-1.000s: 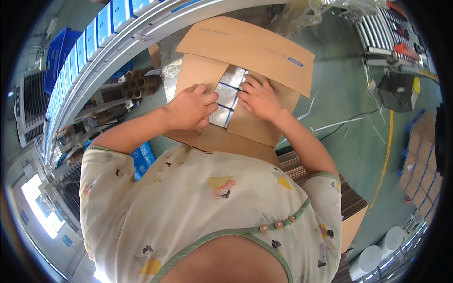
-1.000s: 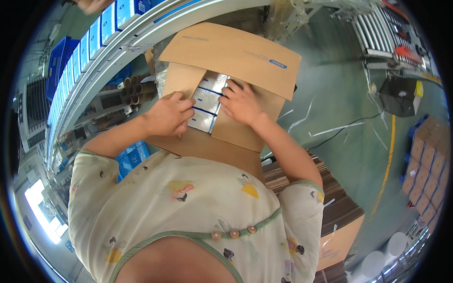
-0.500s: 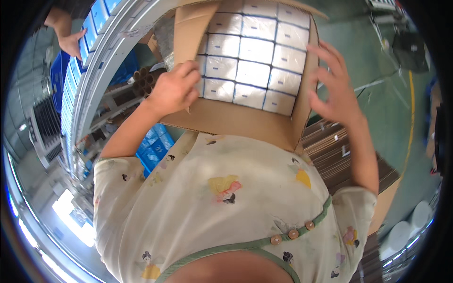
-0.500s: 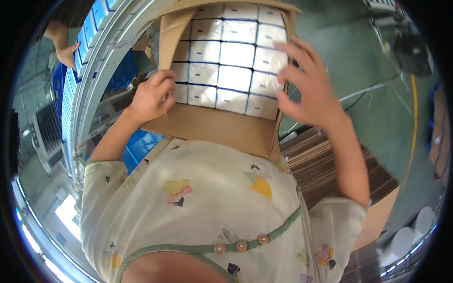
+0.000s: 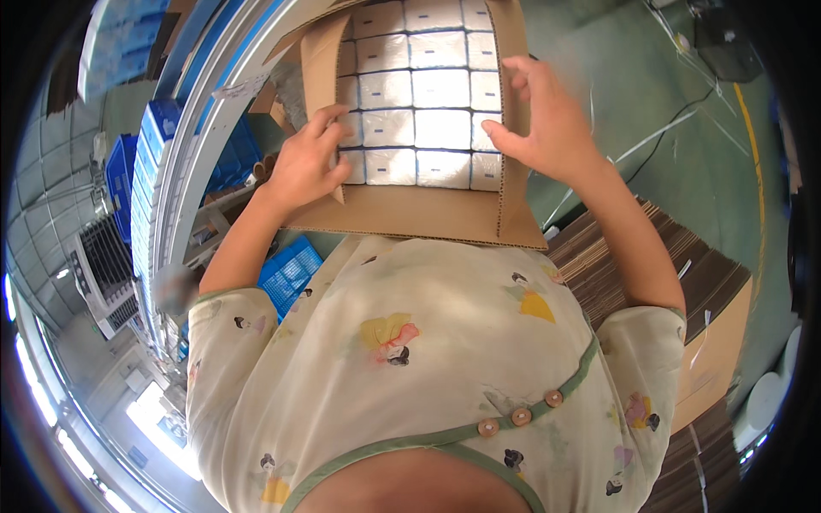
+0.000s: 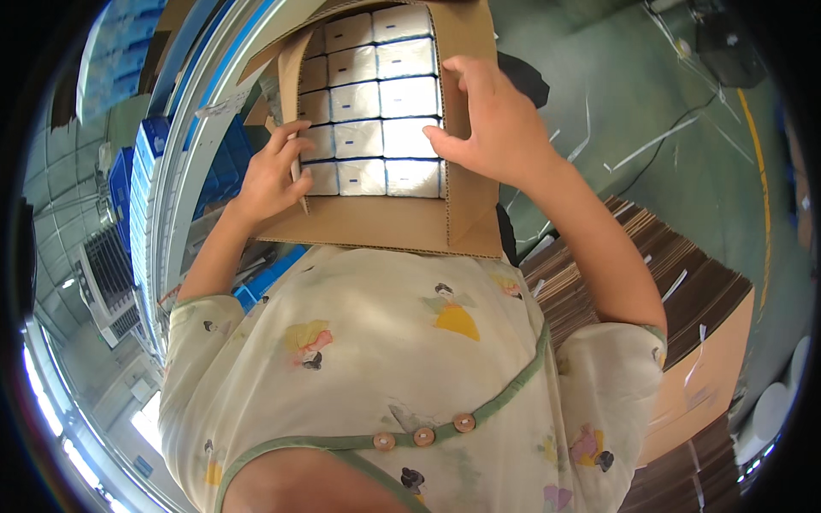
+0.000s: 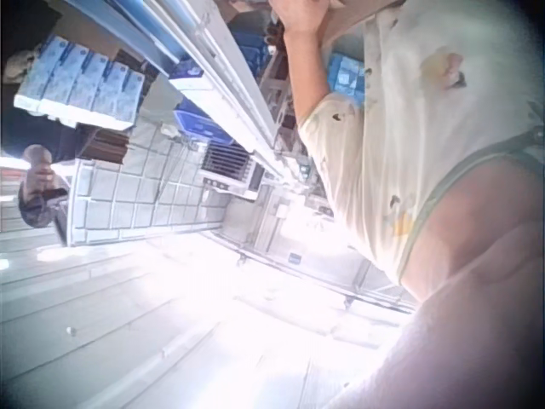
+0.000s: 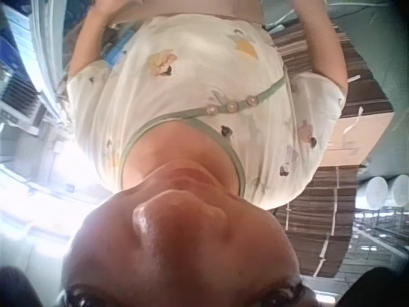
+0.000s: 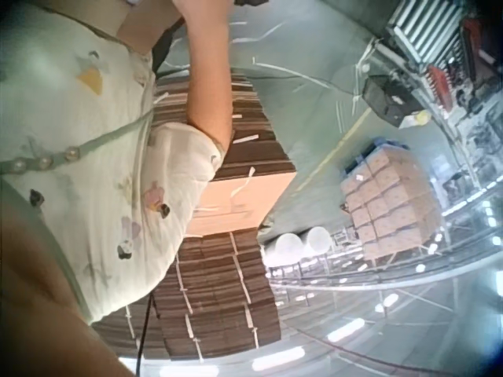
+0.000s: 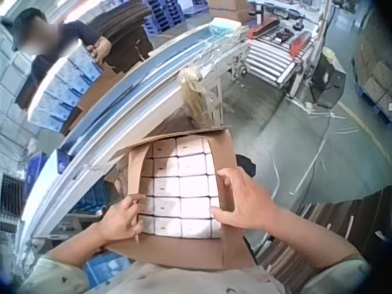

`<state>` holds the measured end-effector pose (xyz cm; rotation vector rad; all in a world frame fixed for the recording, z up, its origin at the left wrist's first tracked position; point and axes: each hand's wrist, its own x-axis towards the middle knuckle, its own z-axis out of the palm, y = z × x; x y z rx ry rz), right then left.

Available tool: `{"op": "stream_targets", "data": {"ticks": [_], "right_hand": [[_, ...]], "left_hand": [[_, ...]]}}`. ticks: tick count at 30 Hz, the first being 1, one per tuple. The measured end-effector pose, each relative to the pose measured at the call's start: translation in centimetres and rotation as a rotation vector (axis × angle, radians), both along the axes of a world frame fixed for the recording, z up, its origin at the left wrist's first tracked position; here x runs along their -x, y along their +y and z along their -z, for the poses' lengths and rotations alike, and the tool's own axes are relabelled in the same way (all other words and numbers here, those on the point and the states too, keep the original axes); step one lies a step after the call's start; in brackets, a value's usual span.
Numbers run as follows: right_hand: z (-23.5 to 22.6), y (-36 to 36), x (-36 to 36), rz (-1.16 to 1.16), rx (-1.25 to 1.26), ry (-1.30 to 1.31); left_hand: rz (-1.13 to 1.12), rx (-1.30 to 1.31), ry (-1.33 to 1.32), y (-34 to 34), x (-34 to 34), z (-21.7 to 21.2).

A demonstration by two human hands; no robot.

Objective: The person picks up groups of small blue and white product boxes from a conveyor belt and packs them into a large cardboard shipping box, then folds and picks up additional cardboard for the next box.

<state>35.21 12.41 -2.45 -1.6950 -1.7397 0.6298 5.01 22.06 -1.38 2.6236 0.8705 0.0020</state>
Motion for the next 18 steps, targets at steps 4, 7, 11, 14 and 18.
{"op": "stream_targets", "data": {"ticks": [4,7,11,14,18], "right_hand": [[0.3,1.7,2.3,-0.033,0.152,-0.034],[2.6,3.4,3.9,-0.178,0.181,-0.263],[3.8,2.7,5.1,-0.697,0.729,-0.042],[1.6,-4.1,5.8,-0.867,0.662,-0.074],[1.8,5.9,2.5,-0.673,0.802,-0.288]], "left_hand": [[-0.041,0.012,-0.002,-0.8,-0.4,0.7],[-0.025,0.24,0.131,-0.9,-1.1,1.3],[0.249,0.372,0.403,1.5,-1.0,7.2],[0.253,0.559,0.465,3.7,-1.4,7.9],[0.022,0.99,0.262,7.3,-0.9,6.5]]}}
